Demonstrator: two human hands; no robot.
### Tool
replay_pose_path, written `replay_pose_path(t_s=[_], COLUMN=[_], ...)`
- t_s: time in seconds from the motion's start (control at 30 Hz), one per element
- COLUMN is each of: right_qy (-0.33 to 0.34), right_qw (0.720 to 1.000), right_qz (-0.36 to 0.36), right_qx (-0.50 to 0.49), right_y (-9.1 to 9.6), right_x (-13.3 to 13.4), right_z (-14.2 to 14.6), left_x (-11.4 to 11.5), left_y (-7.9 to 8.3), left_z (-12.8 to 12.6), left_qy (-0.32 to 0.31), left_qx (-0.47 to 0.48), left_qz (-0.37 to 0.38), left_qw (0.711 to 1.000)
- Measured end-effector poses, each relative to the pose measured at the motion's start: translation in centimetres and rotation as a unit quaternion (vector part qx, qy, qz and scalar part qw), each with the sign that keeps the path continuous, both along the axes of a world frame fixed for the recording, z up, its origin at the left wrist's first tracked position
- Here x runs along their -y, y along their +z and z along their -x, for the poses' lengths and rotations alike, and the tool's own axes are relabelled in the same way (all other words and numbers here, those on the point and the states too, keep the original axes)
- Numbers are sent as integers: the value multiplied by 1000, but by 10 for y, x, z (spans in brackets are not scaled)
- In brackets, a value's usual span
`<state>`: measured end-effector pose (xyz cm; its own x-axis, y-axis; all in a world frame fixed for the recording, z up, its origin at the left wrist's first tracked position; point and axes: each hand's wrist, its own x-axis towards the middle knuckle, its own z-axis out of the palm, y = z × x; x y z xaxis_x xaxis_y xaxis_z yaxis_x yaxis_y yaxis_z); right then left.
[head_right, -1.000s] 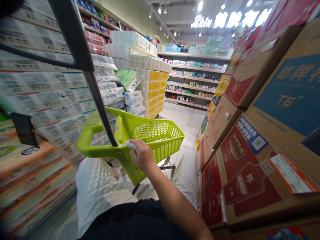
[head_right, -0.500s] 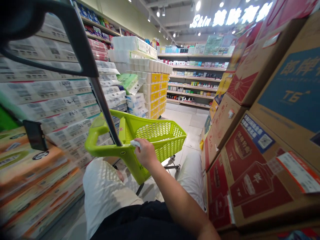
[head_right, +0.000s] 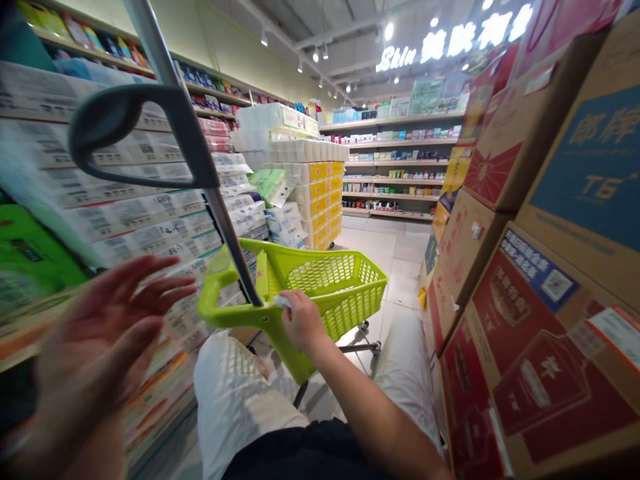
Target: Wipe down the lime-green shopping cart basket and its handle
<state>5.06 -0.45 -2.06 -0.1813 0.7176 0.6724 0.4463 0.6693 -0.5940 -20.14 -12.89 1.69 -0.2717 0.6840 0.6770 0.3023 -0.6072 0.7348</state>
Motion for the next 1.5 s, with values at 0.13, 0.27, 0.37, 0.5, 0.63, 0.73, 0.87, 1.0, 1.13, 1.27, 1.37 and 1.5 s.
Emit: replay_pose_path(t_s=[0.13,0.27,0.37,0.5,0.63,0.73,0.87,1.0,1.13,1.27,1.37,1.5], right_qy=[-52,7,3,-78,-65,-3,-10,-95,-44,2,-60,-114], right_qw=[998,999,999,995,997,1000,1000,993,999,1000,998,993], right_qz=[30,-6,-10,19,37,7,2,52,24,-18,0,13], right_qx=[10,38,49,52,33,25,29,38,11,9,27,23], right_y=[4,15,13,2,5,12,9,2,6,7,-1,-9], right_x=[-4,1,0,-8,-2,7,3,-5,5,6,-8,-16], right_z=[4,21,19,-1,6,20,10,-8,7,15,-2,-14], left_x=[-70,-89,-86,-82,-80,-79,-77,-77,-78,-79,-79,-82], left_y=[77,62,49,50,47,43,40,39,37,38,40,41], left_z=[-74,-86,-87,-93,-100,-102,-102,-102,-102,-100,-99,-98], left_qy=[58,115,160,180,197,209,205,201,204,198,192,192], left_qx=[-129,-371,-471,-499,-505,-510,-511,-511,-515,-516,-516,-516], left_qz=[112,231,281,254,224,202,186,179,170,163,167,174], left_qw=[984,892,821,809,810,810,814,816,815,817,818,816])
